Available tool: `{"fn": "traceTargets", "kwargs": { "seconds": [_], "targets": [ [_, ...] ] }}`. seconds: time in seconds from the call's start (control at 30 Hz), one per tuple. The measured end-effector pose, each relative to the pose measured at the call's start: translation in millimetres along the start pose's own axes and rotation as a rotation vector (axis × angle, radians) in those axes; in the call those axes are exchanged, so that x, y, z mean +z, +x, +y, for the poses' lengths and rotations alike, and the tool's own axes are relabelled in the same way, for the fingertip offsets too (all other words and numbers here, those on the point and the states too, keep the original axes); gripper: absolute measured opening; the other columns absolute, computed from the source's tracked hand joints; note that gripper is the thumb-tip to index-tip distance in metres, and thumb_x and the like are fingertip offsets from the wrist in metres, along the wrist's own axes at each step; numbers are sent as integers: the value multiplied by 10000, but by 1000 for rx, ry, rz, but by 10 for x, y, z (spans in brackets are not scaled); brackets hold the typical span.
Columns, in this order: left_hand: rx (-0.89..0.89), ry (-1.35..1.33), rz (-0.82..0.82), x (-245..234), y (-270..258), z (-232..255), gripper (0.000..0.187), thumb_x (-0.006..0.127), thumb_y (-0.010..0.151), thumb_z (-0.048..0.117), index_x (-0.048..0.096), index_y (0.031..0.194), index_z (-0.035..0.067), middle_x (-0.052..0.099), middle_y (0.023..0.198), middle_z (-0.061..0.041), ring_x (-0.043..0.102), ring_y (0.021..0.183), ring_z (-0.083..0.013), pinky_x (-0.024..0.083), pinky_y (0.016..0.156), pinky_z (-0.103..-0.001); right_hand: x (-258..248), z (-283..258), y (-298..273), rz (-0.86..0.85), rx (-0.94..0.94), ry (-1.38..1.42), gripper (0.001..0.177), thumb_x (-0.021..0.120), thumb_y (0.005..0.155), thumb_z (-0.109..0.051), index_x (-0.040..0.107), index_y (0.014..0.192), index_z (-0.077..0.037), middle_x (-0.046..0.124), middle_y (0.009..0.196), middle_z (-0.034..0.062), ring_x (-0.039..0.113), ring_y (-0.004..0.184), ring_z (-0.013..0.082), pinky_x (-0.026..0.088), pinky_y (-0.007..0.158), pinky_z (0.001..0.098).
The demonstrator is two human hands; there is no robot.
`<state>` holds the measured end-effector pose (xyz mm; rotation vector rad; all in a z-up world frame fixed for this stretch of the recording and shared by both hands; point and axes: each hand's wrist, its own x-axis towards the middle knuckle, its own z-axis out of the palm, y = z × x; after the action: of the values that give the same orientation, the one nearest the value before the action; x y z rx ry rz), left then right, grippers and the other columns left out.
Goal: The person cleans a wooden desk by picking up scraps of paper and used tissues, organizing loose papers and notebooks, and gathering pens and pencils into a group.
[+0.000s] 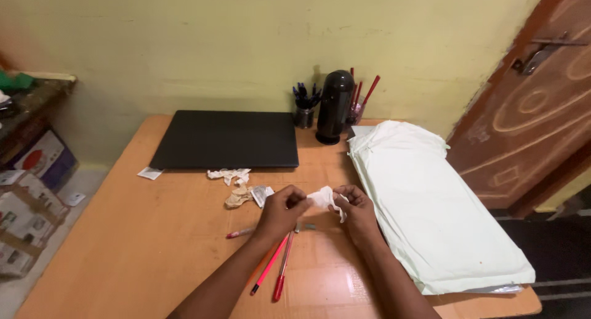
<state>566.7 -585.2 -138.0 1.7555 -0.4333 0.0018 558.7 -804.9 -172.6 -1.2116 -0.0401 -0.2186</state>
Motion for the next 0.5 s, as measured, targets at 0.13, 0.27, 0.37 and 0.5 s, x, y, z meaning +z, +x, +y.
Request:
{"fn": "traceTargets", "kwargs": {
  "seconds": [0.13,0.27,0.37,0.5],
  "targets": [
    [-160,-98,44,-161,3,58,231,738,930,273,675,1007,64,700,954,-57,616,785,-116,547,621,-294,-72,26,17,120,51,-247,149,686,940,-30,661,1086,-46,707,893,108,569,695,163,411,560,290],
    [677,41,101,-119,-113,233,535,822,779,115,563,1216,-52,629,1143,-151,584,1023,-189,495,816,-359,103,-39,-62,-28,47,-200,142,671,910,-20,674,1052,-20,725,916,69,657,769,124,499,664,256],
    [323,5,-88,21,-205,216,420,789,809,80,628,1193,24,674,1072,-45,661,969,-76,558,772,-246,185,-116,-101,-20,22,-172,150,683,896,-21,673,1045,-3,721,930,51,672,804,115,540,712,255],
    [76,-166,-92,72,-119,-27,208,695,855,23,709,1062,6,715,962,-63,666,788,-86,572,714,-246,195,-222,-122,167,30,-153,168,721,916,-40,656,1065,3,710,944,54,679,836,122,556,754,266]
  ]
}}
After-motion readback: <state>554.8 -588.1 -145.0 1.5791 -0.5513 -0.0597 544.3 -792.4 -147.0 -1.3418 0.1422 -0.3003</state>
